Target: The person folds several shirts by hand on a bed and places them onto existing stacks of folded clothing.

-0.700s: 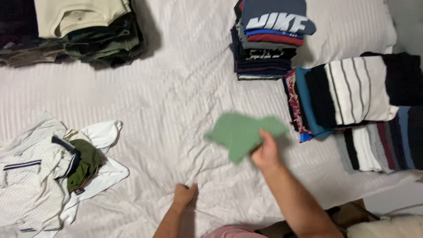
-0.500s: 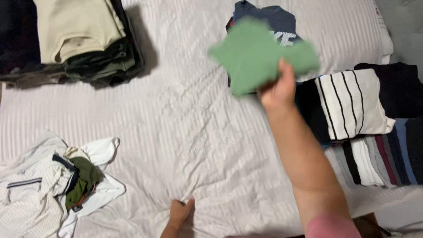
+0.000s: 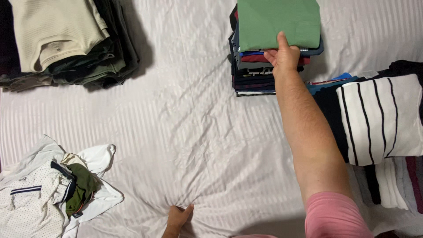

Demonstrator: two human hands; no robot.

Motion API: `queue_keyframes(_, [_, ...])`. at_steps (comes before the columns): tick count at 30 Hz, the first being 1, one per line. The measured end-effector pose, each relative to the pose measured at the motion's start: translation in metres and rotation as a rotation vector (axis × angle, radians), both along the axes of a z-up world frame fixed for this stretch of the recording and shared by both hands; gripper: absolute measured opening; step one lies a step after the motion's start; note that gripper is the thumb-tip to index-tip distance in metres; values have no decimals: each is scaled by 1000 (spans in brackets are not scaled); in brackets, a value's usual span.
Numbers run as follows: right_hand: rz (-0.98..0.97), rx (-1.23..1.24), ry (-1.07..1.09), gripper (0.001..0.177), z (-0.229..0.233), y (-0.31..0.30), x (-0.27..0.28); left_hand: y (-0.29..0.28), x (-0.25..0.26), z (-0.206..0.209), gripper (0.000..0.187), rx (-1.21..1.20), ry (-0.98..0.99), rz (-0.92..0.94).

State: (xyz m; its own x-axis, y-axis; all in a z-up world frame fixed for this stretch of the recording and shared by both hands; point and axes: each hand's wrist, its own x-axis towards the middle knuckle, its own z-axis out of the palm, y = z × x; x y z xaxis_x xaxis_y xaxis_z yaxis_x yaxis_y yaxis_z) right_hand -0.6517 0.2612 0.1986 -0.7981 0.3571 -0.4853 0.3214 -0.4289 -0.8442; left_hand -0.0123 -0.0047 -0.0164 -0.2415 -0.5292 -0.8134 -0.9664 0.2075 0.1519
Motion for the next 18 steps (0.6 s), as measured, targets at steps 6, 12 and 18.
queue_keyframes(6, [108, 15, 31, 53, 12, -4, 23, -1, 7, -25, 60, -42, 91, -45])
queue_keyframes(12, [347, 17, 203, 32, 14, -14, 114, 4, -5, -12, 64, -82, -5, -38])
queue_keyframes(18, [1052, 65, 47, 22, -203, -28, 341, 3, 0, -25, 87, -111, 110, -127])
